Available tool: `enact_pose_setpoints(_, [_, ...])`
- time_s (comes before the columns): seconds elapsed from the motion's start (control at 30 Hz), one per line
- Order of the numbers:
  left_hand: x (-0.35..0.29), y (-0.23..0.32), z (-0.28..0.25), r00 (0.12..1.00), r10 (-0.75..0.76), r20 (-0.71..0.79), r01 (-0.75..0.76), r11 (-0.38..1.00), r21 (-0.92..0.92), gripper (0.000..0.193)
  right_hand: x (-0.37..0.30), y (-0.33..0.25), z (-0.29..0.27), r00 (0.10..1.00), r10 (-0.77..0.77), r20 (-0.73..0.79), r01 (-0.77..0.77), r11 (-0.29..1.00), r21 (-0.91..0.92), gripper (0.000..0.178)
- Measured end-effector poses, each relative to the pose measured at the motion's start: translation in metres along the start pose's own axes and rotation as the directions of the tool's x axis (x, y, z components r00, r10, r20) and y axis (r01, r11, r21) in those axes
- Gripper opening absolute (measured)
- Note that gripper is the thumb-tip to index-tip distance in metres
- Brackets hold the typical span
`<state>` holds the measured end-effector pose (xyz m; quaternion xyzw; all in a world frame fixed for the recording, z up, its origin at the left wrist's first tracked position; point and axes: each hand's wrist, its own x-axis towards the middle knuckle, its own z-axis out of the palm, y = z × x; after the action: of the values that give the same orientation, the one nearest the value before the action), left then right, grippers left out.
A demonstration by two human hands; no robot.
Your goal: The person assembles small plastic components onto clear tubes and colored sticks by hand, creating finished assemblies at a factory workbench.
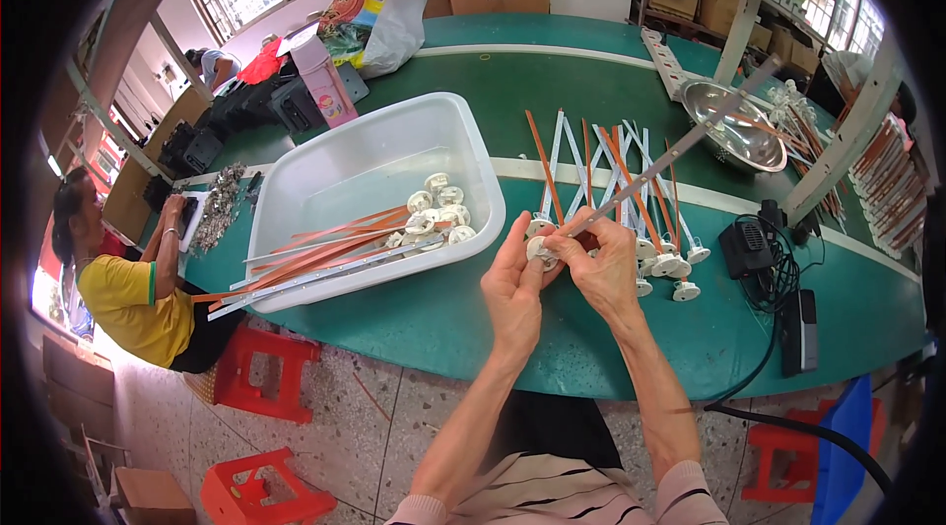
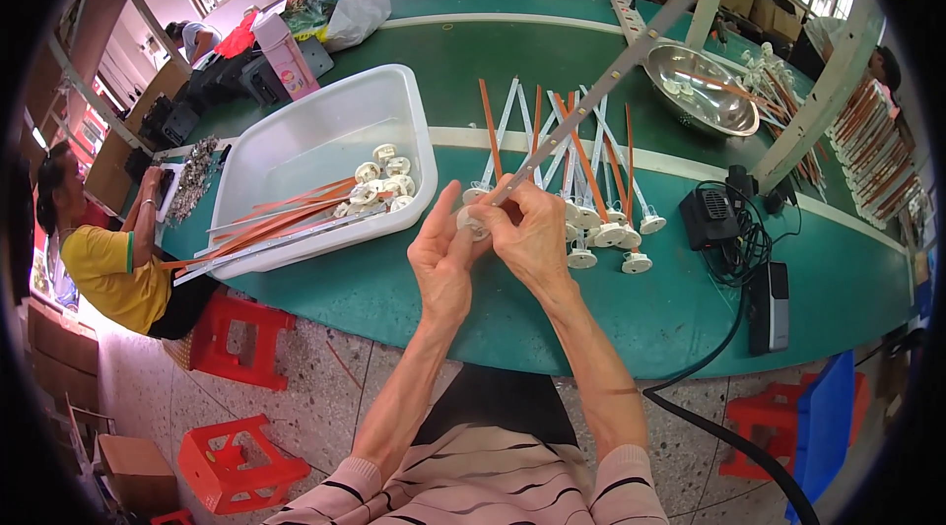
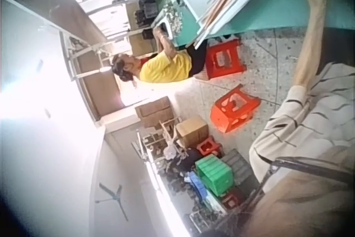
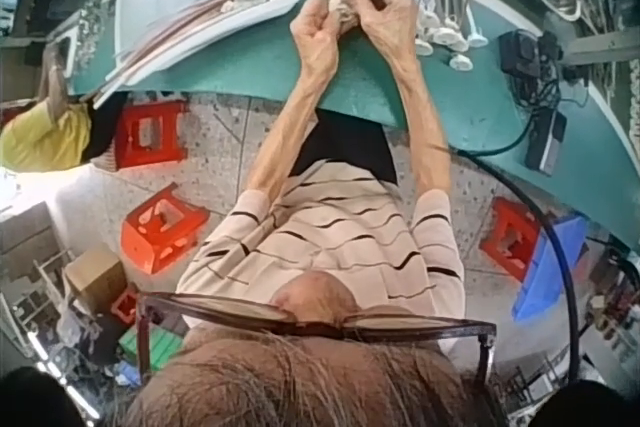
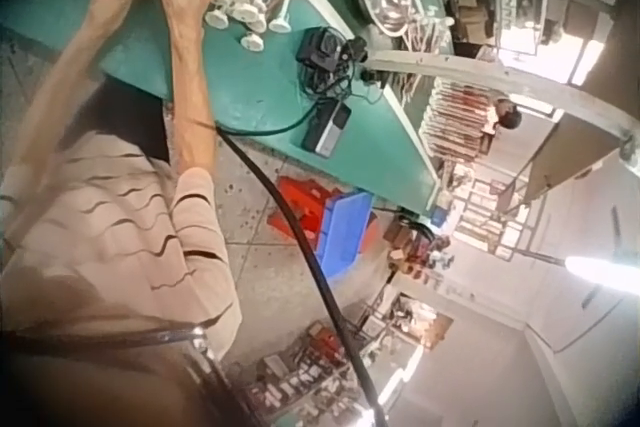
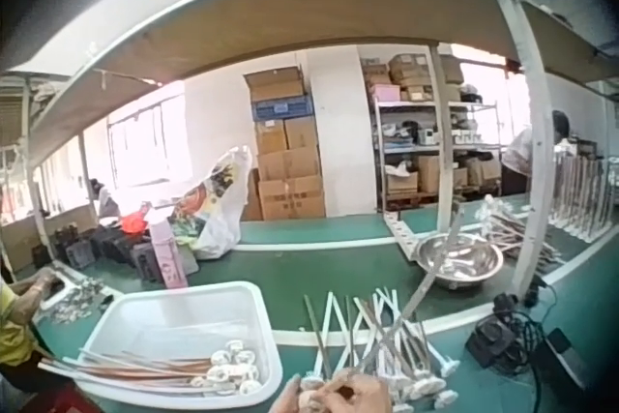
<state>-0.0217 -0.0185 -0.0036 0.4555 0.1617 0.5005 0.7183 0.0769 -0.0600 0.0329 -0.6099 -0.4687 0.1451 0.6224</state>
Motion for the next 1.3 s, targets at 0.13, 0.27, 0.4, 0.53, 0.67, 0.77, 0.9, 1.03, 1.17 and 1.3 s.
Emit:
enact_pose_setpoints(0.13, [0.001,0.000,0.000,0.999,-0.032,-0.028,0.033,0.999,0.029,0.045,0.000,0.000,-0.003,0.998,0.047,0.049,-0.047,0.999,0.012,0.007])
enact_pose_setpoints(0.27, [0.001,0.000,-0.001,0.998,-0.058,-0.032,0.059,0.998,0.021,0.040,-0.004,-0.008,-0.005,0.997,-0.055,0.056,0.057,0.997,-0.048,0.010])
enact_pose_setpoints(0.4, [0.002,0.000,-0.002,0.997,-0.070,-0.031,0.070,0.997,0.028,0.039,-0.007,-0.013,-0.007,0.995,-0.080,0.066,0.085,0.994,-0.073,0.009])
enact_pose_setpoints(0.53, [0.001,-0.001,-0.001,0.995,-0.064,-0.073,0.065,0.998,0.010,0.039,-0.006,-0.011,-0.002,0.996,-0.088,0.014,0.089,0.996,-0.027,0.006])
enact_pose_setpoints(0.67, [-0.001,0.004,0.001,0.993,-0.059,-0.104,0.059,0.998,-0.004,0.040,-0.003,-0.010,0.001,0.994,-0.105,0.020,0.106,0.990,-0.090,0.005])
enact_pose_setpoints(0.77, [-0.001,0.004,-0.002,0.989,-0.046,-0.144,0.044,0.999,-0.014,0.040,-0.003,-0.005,0.007,0.996,-0.086,0.018,0.087,0.995,-0.051,0.003])
enact_pose_setpoints(0.9, [-0.001,0.004,-0.002,0.983,-0.027,-0.182,0.027,1.000,-0.004,0.040,-0.002,-0.004,0.013,0.998,-0.068,0.012,0.068,0.997,-0.019,0.004])
enact_pose_setpoints(1.03, [0.000,0.007,0.001,0.979,-0.016,-0.202,0.022,0.999,0.027,0.040,-0.001,0.000,0.009,0.998,-0.054,0.042,0.055,0.998,-0.023,0.003])
enact_pose_setpoints(1.17, [-0.001,0.007,0.001,0.982,-0.013,-0.189,0.019,0.999,0.033,0.039,-0.003,-0.001,0.009,0.995,-0.091,0.036,0.093,0.995,-0.041,0.001])
enact_pose_setpoints(1.3, [0.001,0.002,0.000,0.990,-0.027,-0.141,0.029,1.000,0.008,0.039,-0.003,-0.006,0.007,0.993,-0.120,-0.001,0.120,0.992,-0.049,0.001])
